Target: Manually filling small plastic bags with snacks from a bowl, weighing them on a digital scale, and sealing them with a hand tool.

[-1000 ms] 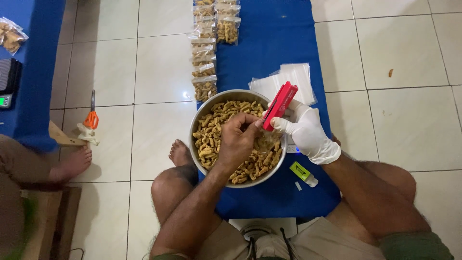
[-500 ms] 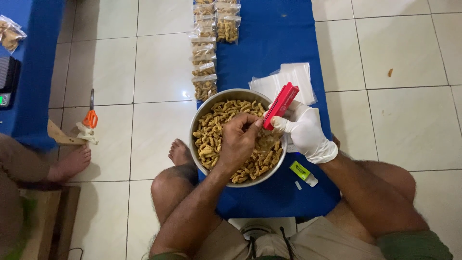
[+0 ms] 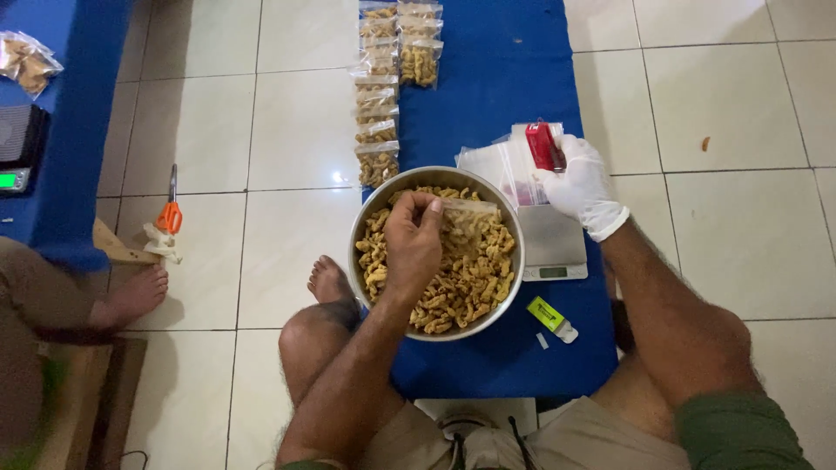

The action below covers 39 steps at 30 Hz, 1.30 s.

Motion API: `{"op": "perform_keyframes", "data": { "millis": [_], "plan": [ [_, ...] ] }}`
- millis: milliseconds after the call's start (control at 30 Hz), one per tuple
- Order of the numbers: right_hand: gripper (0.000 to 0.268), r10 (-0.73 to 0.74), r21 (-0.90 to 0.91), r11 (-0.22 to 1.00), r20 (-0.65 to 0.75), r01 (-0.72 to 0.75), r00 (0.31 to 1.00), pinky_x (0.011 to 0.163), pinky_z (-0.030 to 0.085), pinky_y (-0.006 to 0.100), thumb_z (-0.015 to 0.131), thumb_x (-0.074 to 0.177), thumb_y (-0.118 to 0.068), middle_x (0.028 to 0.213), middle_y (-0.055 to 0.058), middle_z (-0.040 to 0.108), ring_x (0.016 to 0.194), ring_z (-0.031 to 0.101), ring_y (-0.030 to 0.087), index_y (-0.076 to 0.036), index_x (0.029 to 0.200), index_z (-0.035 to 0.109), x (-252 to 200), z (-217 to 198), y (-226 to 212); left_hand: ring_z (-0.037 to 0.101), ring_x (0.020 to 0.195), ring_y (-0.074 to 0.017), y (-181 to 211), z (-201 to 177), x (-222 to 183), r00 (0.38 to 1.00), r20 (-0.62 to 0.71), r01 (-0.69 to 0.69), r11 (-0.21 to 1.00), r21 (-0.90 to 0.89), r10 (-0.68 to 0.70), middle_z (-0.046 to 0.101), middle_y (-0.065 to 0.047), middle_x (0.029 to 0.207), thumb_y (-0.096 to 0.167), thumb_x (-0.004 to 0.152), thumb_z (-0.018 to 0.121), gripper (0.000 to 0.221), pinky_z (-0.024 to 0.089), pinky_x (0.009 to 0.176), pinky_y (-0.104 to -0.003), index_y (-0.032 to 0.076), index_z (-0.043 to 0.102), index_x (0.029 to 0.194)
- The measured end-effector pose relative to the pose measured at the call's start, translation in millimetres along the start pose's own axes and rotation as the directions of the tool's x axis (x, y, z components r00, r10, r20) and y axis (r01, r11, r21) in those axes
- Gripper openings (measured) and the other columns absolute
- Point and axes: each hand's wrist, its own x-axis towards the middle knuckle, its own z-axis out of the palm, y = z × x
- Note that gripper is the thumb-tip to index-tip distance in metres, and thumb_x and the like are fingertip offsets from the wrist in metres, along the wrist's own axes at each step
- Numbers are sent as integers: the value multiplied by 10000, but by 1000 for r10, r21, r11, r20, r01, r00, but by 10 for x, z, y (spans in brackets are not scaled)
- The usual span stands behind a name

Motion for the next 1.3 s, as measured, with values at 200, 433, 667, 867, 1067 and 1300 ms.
{"op": "perform_keyframes", "data": {
  "millis": [200,433,667,867,1067,1300],
  "plan": [
    [477,-65,-618,761,230,197,971,1043,435,501,606,880,-465,1202,69,659,1193,601,294,-216,1287,607,-9,196,269,489,803,-126,331,-24,-4,995,-82,59,996,-68,-65,584,-73,888,121,1144,517,159,450,733,-361,49,639,1072],
    [431,-112,-604,773,173,195,979,1030,439,503,667,890,-485,1203,63,688,1229,621,313,-209,1221,686,-128,91,-34,452,769,-96,236,-67,57,992,-128,-14,989,-146,-4,543,-49,857,104,1159,494,169,414,699,-340,57,623,1060],
    [466,-51,524,831,409,-188,911,941,565,412,806,842,-67,1124,122,748,1085,689,220,-98,1291,682,-738,-458,-1468,582,879,-111,266,137,-21,986,-157,-90,972,-215,56,635,-69,908,120,1122,591,102,496,800,-310,64,660,1071],
    [277,-52,541,827,339,-149,939,788,586,358,742,921,-45,1061,136,738,968,673,175,-57,1197,729,-208,-363,-1545,634,1151,-196,180,65,55,975,-201,-140,959,-248,90,612,-97,1175,103,1132,574,127,538,1015,-401,92,555,1257],
    [252,2,480,875,117,-59,993,811,577,353,808,939,-194,1028,44,730,974,707,162,-156,1176,733,944,228,-1242,657,1083,-198,184,-141,169,967,-249,-110,968,-224,53,580,-99,1202,74,1119,558,203,585,995,-420,84,482,1308],
    [267,130,319,930,182,-184,975,859,581,285,838,874,-344,1042,-119,746,1039,717,88,-357,1118,729,1901,1189,-1114,696,1003,-218,302,-284,272,966,-259,-64,973,-222,4,570,-137,1159,45,1101,535,218,603,899,-418,38,454,1303]
  ]
}}
